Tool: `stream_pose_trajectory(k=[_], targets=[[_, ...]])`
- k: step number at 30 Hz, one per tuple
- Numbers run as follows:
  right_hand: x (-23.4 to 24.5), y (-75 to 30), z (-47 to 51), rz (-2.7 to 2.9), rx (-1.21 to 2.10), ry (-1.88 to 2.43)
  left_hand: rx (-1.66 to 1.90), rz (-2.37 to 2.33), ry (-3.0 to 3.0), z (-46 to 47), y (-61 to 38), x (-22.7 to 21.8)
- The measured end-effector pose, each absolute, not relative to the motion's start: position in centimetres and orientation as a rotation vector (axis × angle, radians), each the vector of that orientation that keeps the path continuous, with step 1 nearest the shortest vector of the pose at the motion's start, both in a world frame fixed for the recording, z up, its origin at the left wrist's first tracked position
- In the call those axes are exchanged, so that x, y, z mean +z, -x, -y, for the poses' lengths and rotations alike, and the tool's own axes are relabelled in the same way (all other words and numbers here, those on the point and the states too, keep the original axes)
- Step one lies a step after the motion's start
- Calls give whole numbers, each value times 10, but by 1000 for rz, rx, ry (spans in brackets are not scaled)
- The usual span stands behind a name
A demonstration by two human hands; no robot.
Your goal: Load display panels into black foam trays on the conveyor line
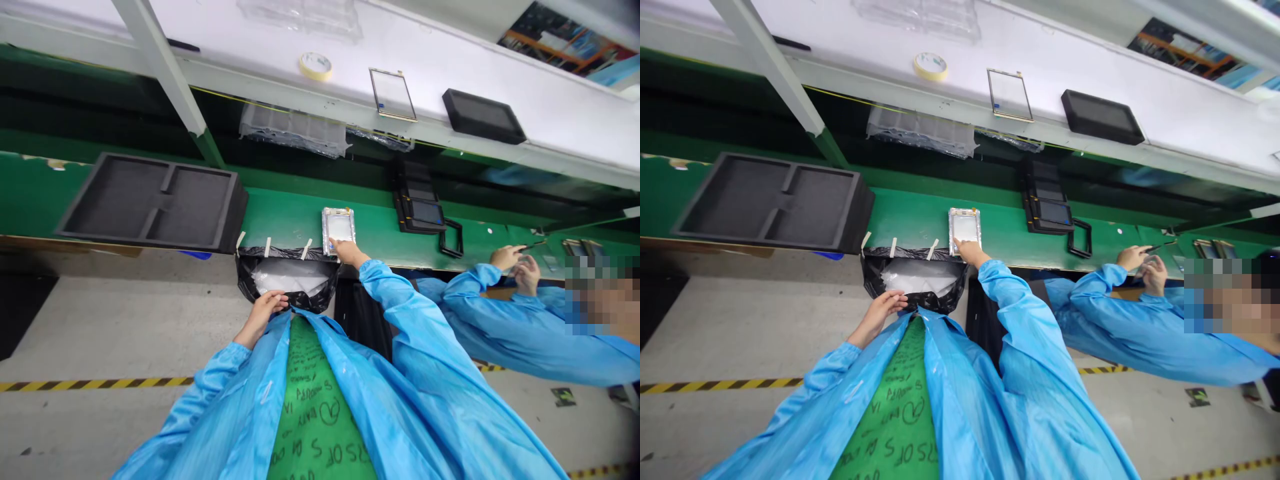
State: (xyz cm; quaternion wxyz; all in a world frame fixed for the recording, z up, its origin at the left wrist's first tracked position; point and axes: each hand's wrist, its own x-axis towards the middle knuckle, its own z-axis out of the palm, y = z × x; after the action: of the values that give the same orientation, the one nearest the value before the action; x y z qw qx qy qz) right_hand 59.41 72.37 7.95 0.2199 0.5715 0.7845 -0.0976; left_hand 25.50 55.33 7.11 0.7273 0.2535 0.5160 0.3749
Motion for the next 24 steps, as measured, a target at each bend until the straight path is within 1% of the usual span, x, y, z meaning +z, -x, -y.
stream_pose_trajectory(k=[6,9,11,15,20,24], targets=[[52,-562,-711,-1854,-304,-2089,772,-1119,-586,-555,-257,65],[38,-542,-698,-1855,-171,-2157,759,-1108,-583,-552,-254,61],[38,-535,-687,-1909,-99,-2137,755,-1108,-572,-550,-251,57],[63,-536,-672,-2037,-26,-2112,726,-1092,-538,-555,-246,53],[111,-520,-641,-2001,-100,-2293,676,-948,-388,-594,-269,66],[120,-469,-586,-2230,-128,-2211,607,-814,-271,-625,-301,81]])
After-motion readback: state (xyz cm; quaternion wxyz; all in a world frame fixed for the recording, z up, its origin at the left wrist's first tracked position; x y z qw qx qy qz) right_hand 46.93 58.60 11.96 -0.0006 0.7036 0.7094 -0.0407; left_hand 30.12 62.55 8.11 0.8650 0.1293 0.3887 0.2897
